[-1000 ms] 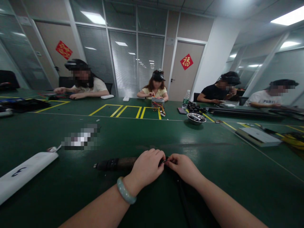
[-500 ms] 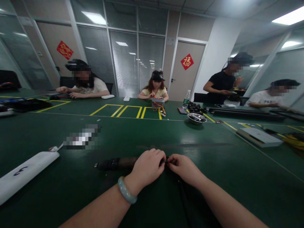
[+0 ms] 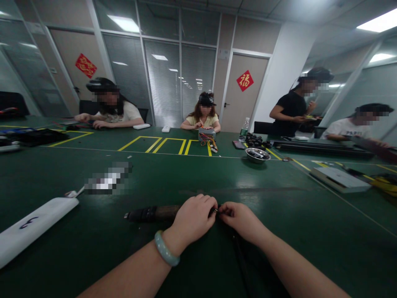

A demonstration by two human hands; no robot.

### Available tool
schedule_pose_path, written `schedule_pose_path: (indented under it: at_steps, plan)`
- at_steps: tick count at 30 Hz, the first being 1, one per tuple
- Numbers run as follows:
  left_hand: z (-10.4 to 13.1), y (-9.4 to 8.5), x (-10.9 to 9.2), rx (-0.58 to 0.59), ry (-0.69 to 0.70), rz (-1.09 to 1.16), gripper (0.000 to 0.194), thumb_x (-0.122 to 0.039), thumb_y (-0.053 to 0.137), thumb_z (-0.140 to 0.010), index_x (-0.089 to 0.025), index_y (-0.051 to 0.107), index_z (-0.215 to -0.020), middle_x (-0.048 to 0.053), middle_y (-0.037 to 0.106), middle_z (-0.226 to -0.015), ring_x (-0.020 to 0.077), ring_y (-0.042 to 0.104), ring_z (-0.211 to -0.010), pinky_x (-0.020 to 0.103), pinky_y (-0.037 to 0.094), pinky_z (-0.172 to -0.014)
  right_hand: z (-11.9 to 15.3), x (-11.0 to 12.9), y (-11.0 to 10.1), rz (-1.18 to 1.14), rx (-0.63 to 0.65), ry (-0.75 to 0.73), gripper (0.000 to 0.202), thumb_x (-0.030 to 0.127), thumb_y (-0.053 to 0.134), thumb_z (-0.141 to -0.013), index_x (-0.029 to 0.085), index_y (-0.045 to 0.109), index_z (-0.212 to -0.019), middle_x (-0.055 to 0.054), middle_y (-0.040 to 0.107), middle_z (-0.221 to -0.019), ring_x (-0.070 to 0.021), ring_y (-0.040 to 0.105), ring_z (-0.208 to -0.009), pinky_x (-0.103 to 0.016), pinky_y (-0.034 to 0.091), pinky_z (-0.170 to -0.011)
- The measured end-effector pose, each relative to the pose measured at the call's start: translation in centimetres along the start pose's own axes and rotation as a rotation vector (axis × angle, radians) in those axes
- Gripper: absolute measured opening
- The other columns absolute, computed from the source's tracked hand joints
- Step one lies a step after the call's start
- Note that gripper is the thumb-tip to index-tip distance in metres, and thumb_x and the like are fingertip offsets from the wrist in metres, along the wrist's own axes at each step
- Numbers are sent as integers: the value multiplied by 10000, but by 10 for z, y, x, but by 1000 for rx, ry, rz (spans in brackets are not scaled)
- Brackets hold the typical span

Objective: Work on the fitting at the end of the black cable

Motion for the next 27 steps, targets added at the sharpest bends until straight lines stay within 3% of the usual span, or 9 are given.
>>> schedule_pose_path:
  at_steps: [7, 12, 18, 27]
  plan:
    - [0, 0, -1, 23, 12, -1, 93, -220, 532, -856, -215, 566, -942, 8, 604, -927, 193, 551, -883, 347, 434, -774, -1, -4, 2, -12, 6, -3, 190, 224, 558, -825, 202, 689, -962, -17, 714, -823, -151, 642, -716, -238, 438, -641]
    - [1, 1, 2, -23, -32, -6, 206, -250, 549, -848, -215, 543, -1050, 27, 597, -941, 205, 556, -882, 354, 432, -776, -1, -1, 0, 0, -12, -15, 184, 228, 560, -822, 198, 694, -945, -22, 712, -821, -154, 642, -719, -239, 436, -642]
    - [0, 2, 0, 13, 20, -8, 96, -239, 560, -845, -216, 564, -938, 10, 597, -916, 197, 549, -884, 337, 421, -766, 2, 0, -1, -17, -11, 5, 195, 232, 559, -823, 200, 697, -957, -24, 715, -837, -156, 644, -734, -239, 438, -645]
    - [0, 0, -2, 31, 2, -16, 102, -232, 553, -853, -214, 565, -953, 14, 605, -925, 200, 548, -888, 341, 422, -757, 1, 2, -1, -31, -13, -14, 183, 240, 571, -818, 222, 710, -935, -5, 718, -853, -157, 642, -756, -246, 444, -685]
Point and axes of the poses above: each hand's wrist, its own z-axis away from the middle knuckle, its own y-axis out of the palm, x = y × z, the point moved 6 cm from there along -z, towards the middle knuckle
